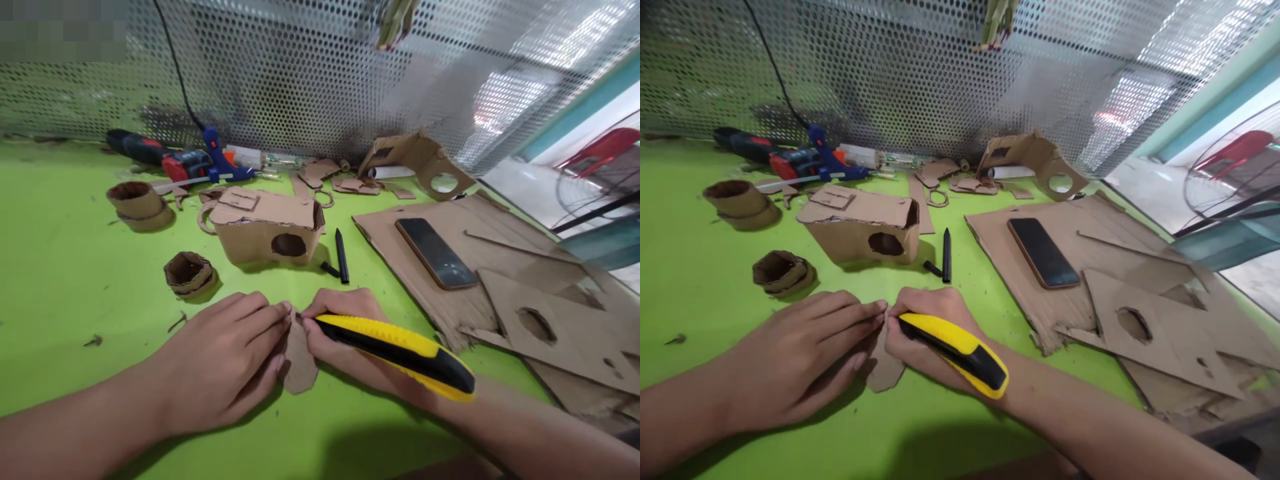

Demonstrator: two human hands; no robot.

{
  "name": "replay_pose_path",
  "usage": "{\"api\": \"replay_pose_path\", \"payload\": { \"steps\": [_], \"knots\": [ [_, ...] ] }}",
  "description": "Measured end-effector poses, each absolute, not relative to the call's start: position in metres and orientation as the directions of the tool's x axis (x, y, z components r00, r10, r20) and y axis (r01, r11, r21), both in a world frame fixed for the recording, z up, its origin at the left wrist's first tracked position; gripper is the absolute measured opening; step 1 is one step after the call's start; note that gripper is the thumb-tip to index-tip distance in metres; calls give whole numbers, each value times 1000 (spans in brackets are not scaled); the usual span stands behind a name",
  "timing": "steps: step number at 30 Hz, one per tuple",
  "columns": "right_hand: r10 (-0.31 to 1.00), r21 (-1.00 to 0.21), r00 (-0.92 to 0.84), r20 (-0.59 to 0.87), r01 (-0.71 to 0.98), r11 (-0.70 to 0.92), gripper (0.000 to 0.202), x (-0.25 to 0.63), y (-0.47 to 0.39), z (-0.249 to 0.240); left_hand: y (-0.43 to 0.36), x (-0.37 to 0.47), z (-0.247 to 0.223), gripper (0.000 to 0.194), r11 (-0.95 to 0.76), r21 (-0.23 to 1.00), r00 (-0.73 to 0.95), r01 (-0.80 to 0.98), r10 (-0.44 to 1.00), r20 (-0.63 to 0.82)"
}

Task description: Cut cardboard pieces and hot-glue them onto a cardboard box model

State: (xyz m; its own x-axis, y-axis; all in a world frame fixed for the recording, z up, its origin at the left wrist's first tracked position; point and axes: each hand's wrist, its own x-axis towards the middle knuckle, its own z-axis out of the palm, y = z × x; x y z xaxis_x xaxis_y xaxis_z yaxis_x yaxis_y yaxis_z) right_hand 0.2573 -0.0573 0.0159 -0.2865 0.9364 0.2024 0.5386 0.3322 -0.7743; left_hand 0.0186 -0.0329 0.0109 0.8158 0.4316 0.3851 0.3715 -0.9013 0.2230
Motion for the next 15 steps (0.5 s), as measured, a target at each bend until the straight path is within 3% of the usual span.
{"api": "replay_pose_path", "payload": {
  "steps": [5, 15],
  "knots": [
    [897, -675, -292, 333, 590, 443, 13, 263, -59, 18, -28, 17, 12, 32, -883, 309, 799, 352, 456, 393],
    [919, -822, -337, 204, 452, 348, 5, 267, -53, 20, -27, 13, 6, 29, -875, 314, 797, 368, 471, 379]
  ]
}}
